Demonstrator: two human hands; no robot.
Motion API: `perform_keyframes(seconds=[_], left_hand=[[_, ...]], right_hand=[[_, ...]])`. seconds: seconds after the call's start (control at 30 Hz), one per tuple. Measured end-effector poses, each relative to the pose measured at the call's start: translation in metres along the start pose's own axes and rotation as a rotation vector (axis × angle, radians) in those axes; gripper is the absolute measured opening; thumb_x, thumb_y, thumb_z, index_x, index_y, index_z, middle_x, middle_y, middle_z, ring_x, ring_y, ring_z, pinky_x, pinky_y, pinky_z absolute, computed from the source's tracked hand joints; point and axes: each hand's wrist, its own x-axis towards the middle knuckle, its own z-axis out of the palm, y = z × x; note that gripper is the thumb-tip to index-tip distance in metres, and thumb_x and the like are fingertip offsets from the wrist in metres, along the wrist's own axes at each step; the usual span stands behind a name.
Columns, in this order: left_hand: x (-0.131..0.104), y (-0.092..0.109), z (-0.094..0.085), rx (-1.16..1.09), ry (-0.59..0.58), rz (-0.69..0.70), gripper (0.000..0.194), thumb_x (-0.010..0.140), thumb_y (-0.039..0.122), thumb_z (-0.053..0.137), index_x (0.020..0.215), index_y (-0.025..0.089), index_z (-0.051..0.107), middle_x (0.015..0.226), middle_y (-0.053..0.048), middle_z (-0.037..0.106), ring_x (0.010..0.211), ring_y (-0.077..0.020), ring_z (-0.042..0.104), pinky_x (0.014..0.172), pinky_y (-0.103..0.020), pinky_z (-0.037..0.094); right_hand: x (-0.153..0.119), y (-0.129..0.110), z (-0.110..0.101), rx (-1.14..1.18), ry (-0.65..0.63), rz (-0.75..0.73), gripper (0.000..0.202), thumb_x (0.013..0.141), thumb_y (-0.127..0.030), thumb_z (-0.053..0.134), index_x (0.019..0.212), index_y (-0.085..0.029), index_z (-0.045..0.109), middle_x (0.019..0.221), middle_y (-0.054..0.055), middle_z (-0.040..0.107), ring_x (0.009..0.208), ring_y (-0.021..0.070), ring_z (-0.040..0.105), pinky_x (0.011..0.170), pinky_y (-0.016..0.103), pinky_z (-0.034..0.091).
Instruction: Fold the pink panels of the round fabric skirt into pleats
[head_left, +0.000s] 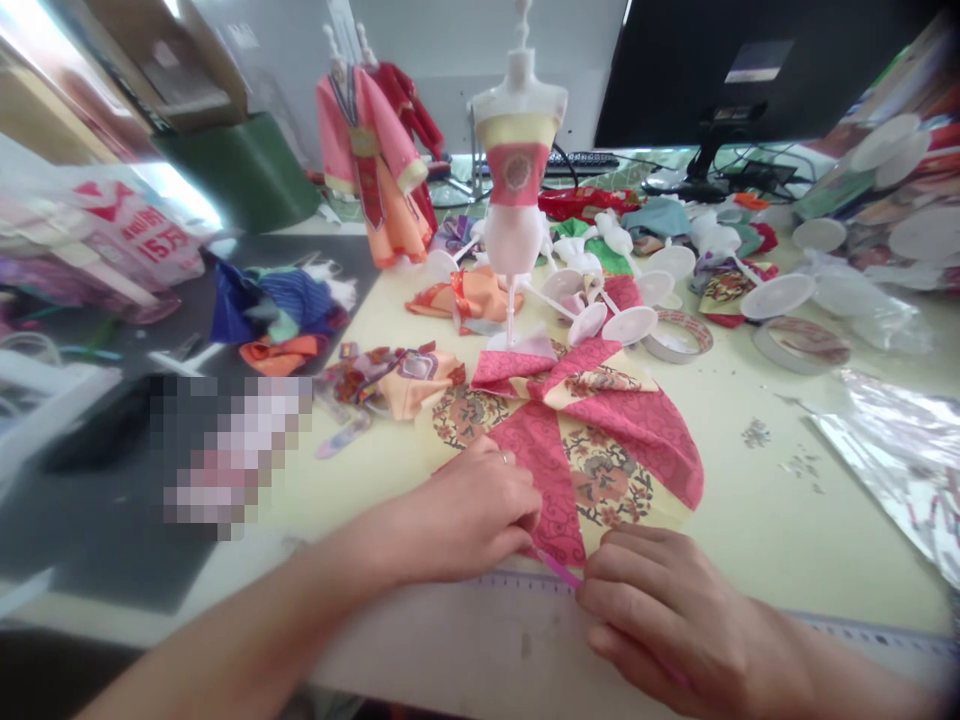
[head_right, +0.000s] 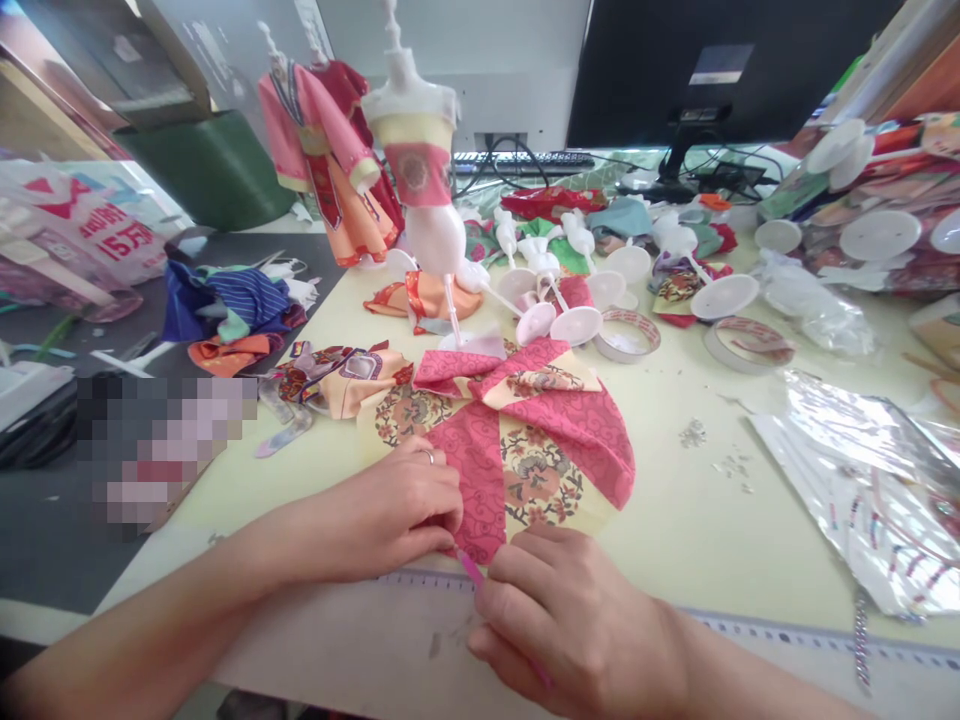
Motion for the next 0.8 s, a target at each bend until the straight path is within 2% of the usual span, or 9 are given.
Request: perform_keyframes(seconds=[0.27,0.8], left_hand=[[0.001,0.0,0.0,-0.019,-0.001,-0.011,0.015,0.084,0.021,0.057,0.07,0.017,0.058,0.074,0.003,0.06,0.074,-0.0128,0.05,0.081,-0.031,0.029],[0.001,-0.002,0.0,-0.062,0.005,0.004,0.014,0.084,0.019,0.057,0.069,0.017,0.059,0.073,0.004,0.06,0.075,-0.0125,0.051,0.083,-0.032,0.028]], right_hand=[[0.001,0.001,-0.001,0.023,-0.013,-0.006,0.025,0.098,-0.017,0.03,0.085,-0.014,0.05,0.067,0.004,0.052,0.06,0.0167,0.045,0.056,0.028,0.034],[-0.002,-0.002,-0.01,0.016,0.039,-0.044,0.018,0.095,-0.013,0.032,0.091,-0.014,0.049,0.064,0.004,0.052,0.058,0.0164,0.047,0.057,0.03,0.04]])
